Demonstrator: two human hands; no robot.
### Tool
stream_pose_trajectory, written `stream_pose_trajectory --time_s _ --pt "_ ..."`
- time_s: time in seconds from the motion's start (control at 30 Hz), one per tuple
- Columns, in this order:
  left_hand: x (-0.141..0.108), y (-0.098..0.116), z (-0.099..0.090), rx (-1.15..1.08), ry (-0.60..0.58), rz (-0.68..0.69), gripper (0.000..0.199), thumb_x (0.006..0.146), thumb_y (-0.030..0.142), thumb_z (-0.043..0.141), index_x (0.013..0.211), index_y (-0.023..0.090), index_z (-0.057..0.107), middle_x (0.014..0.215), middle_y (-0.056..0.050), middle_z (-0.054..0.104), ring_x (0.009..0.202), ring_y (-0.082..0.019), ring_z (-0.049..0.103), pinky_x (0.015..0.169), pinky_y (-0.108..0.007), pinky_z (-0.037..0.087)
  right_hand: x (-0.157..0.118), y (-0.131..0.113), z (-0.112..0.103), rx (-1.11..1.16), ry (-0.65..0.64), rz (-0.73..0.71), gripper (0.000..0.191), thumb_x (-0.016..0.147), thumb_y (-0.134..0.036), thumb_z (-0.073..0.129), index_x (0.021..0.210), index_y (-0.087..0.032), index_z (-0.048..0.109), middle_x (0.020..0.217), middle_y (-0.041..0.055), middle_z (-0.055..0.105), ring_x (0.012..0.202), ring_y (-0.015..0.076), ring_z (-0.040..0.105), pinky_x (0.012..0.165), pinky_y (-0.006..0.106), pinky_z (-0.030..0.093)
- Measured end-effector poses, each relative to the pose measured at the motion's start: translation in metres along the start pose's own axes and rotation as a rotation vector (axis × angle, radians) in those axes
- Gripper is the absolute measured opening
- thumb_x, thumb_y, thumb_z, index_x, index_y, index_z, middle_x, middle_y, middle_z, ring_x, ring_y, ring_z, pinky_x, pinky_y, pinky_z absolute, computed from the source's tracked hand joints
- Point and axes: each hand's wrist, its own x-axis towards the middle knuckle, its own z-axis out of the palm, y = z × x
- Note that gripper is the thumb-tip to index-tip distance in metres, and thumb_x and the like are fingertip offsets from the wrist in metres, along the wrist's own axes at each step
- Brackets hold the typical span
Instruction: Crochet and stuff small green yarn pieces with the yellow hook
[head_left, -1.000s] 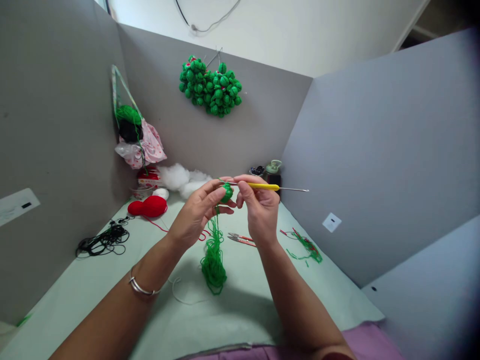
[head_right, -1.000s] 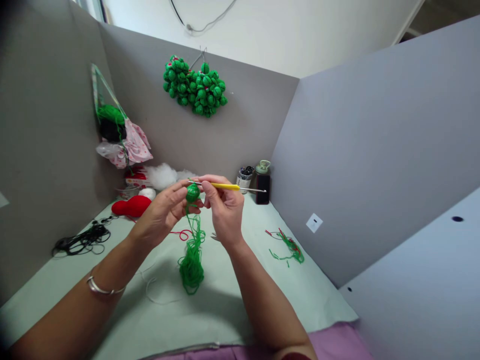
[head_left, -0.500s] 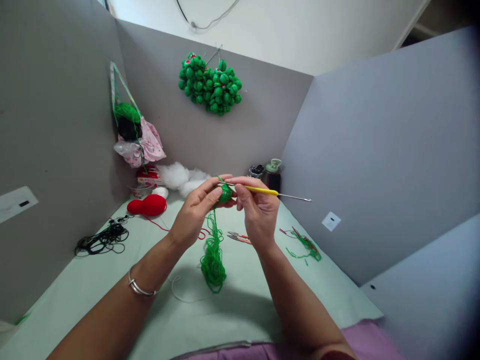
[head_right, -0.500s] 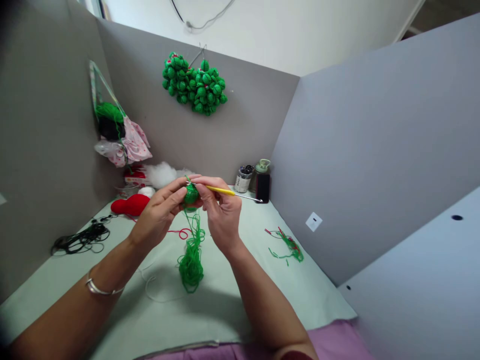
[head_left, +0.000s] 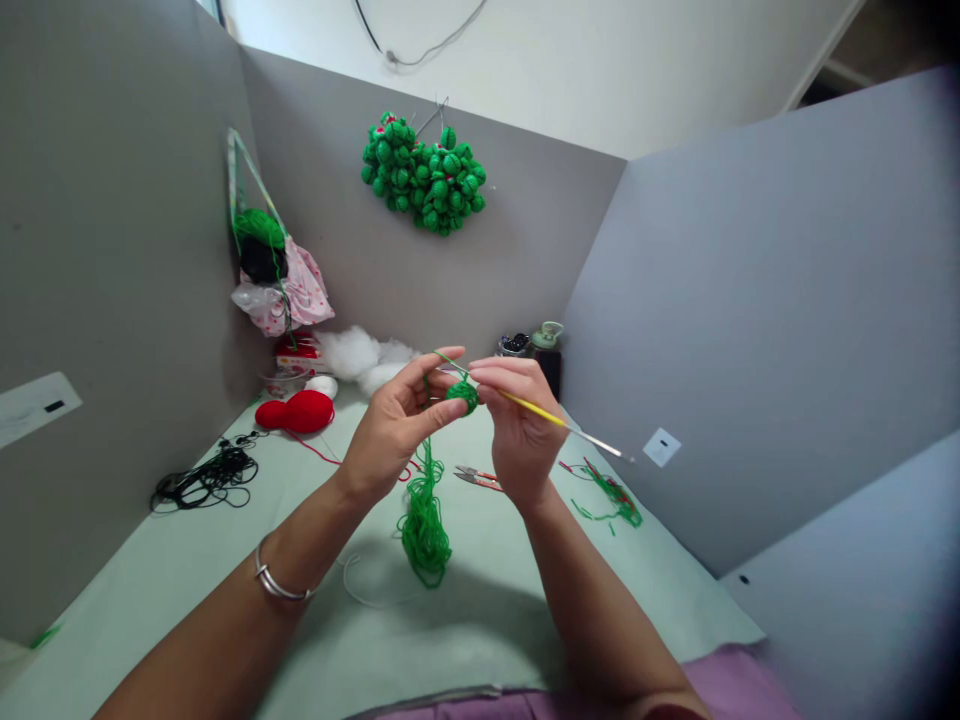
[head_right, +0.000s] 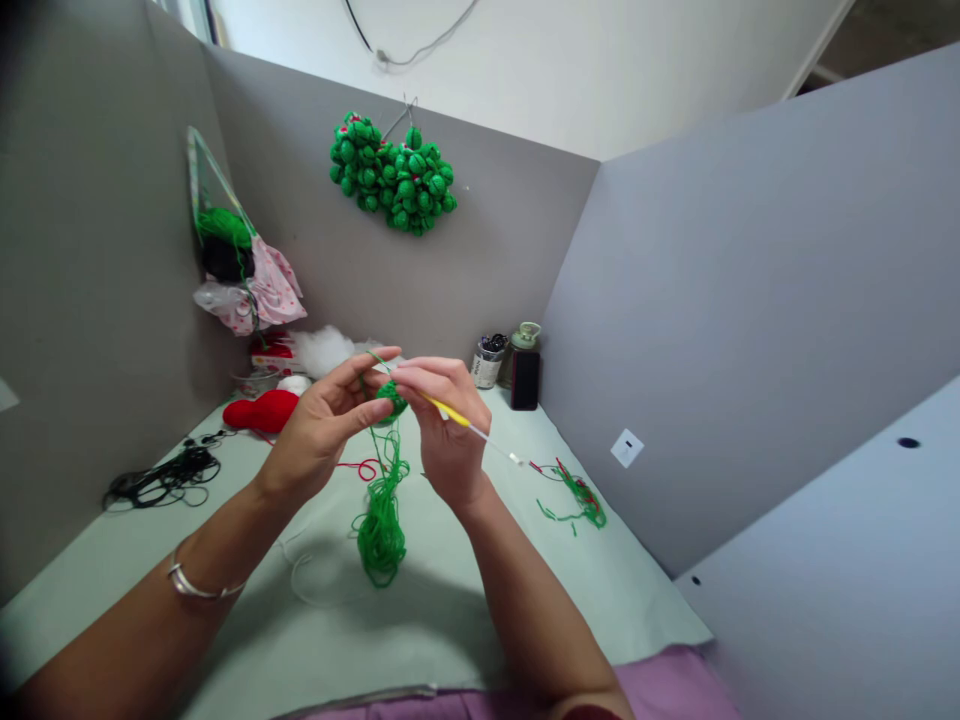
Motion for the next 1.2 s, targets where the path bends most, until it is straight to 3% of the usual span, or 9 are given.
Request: stream_pose_trajectory --time_s 0.13,0.3,0.4,0.5,0.6,0.8,1.0,1.2 --pt "0.000 -0.001 -0.001 -0.030 -0.031 0.010 0.058 0.082 0.019 0.084 0.136 0.025 0.066 0.097 0.000 0.071 0.095 -0.015 0.069 0.092 -0.028 0.053 0.002 0.001 0.002 0.207 -0.007 0.158 0.011 0.098 -0.031 0.068 0.096 -0.031 0.079 0.095 0.0026 0.075 0.091 0.0190 0.070 0.077 0.036 0.059" --pt "0.000 -0.002 -0.003 -0.040 -0.047 -0.016 0.075 0.082 0.020 0.084 0.151 0.025 0.053 0.097 0.000 0.068 0.095 -0.014 0.067 0.092 -0.026 0.053 0.005 0.004 0.000 0.320 -0.051 0.225 0.010 0.097 -0.031 0.070 0.096 -0.030 0.080 0.091 0.0013 0.073 0.080 0.0148 0.065 0.065 0.029 0.053" --pt "0.002 -0.002 -0.005 -0.036 -0.038 -0.033 0.081 0.082 0.021 0.084 0.154 0.024 0.048 0.098 -0.001 0.068 0.098 -0.016 0.067 0.091 -0.027 0.052 0.008 0.005 -0.005 0.314 -0.129 0.239 0.010 0.097 -0.031 0.070 0.096 -0.029 0.080 0.092 0.0020 0.074 0.082 0.0153 0.067 0.069 0.031 0.055" --pt "0.003 -0.002 -0.005 -0.024 -0.011 -0.030 0.085 0.081 0.021 0.084 0.156 0.025 0.045 0.100 -0.001 0.070 0.097 -0.016 0.067 0.089 -0.027 0.052 0.012 0.005 -0.010 0.295 -0.225 0.218 0.010 0.096 -0.028 0.071 0.100 -0.028 0.080 0.098 0.0030 0.076 0.094 0.0181 0.070 0.083 0.036 0.059" --pt "0.003 -0.002 -0.005 -0.018 0.016 -0.014 0.084 0.079 0.020 0.086 0.154 0.026 0.048 0.100 0.000 0.070 0.093 -0.014 0.066 0.085 -0.026 0.051 0.013 0.005 -0.013 0.242 -0.241 0.178 0.011 0.096 -0.026 0.071 0.101 -0.029 0.080 0.100 0.0029 0.078 0.098 0.0196 0.071 0.091 0.040 0.059" --pt "0.003 0.000 -0.005 -0.065 0.001 -0.066 0.085 0.076 0.018 0.088 0.152 0.023 0.052 0.091 0.002 0.065 0.089 -0.013 0.065 0.085 -0.026 0.051 0.013 0.006 -0.011 0.266 -0.173 0.240 0.010 0.094 -0.024 0.073 0.096 -0.029 0.081 0.091 0.0005 0.075 0.077 0.0143 0.067 0.066 0.030 0.057" --pt "0.004 0.005 -0.008 -0.045 -0.035 -0.104 0.108 0.071 0.020 0.091 0.163 0.024 0.035 0.088 0.003 0.060 0.084 -0.013 0.059 0.078 -0.025 0.047 0.011 0.005 -0.012 0.308 -0.246 0.255 0.010 0.094 -0.025 0.073 0.100 -0.028 0.081 0.096 0.0022 0.076 0.089 0.0162 0.071 0.076 0.031 0.059" --pt "0.000 0.007 -0.006 0.161 0.002 -0.054 0.118 0.067 0.020 0.093 0.165 0.030 0.029 0.087 0.005 0.050 0.079 -0.012 0.047 0.078 -0.027 0.041 0.011 0.005 -0.012 0.340 -0.292 0.229 0.012 0.092 -0.021 0.075 0.099 -0.029 0.082 0.095 0.0015 0.079 0.095 0.0167 0.072 0.085 0.032 0.058"
